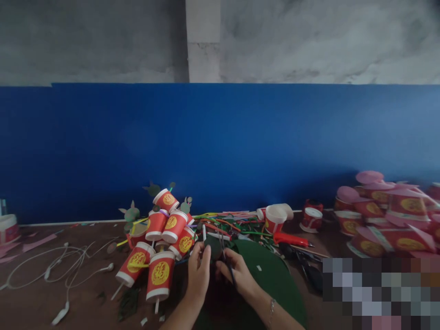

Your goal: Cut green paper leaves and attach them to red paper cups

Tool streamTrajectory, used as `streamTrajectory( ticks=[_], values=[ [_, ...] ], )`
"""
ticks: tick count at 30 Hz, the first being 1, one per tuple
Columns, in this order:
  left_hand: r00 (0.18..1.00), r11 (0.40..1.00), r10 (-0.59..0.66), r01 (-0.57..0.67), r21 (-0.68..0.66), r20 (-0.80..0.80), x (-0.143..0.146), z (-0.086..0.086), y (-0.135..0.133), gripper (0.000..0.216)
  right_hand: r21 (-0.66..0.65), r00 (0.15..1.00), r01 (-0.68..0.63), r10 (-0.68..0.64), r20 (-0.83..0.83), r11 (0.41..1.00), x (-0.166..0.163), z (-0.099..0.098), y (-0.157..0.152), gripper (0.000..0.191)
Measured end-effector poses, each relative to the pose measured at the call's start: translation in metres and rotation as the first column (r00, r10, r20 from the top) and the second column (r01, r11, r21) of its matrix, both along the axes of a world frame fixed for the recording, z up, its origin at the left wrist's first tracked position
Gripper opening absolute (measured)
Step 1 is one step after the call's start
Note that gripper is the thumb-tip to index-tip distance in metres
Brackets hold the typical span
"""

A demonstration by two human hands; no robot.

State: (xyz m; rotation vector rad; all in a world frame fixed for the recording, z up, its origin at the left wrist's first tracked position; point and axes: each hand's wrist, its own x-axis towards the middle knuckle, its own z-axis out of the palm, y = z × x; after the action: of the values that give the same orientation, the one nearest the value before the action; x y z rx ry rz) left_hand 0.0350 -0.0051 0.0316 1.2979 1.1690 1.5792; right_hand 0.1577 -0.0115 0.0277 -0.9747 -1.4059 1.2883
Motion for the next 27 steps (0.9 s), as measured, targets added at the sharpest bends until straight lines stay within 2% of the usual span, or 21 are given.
streamTrajectory(
  ticks=[3,6,14,27],
  values=[
    [0.999,1.000,0.002,-0.001,-0.014,0.052,0.000,0.002,-0.002,0.028,-0.007,0.995,-0.093,0.094,0.047,0.996,-0.001,-0.003,-0.002,0.034],
    [0.998,1.000,-0.001,0.001,-0.011,0.059,0.001,0.002,-0.002,0.027,-0.017,0.990,-0.130,0.130,0.051,0.991,-0.001,-0.006,-0.002,0.035],
    [0.999,1.000,0.003,-0.003,0.002,0.054,0.002,0.001,-0.001,0.028,-0.024,0.992,-0.107,0.108,0.065,0.994,-0.002,-0.006,-0.001,0.037],
    [0.996,0.997,-0.068,0.069,-0.018,0.062,0.001,-0.005,0.002,0.030,-0.008,0.996,-0.062,0.063,0.065,0.998,-0.002,-0.013,0.002,0.035]
  ],
)
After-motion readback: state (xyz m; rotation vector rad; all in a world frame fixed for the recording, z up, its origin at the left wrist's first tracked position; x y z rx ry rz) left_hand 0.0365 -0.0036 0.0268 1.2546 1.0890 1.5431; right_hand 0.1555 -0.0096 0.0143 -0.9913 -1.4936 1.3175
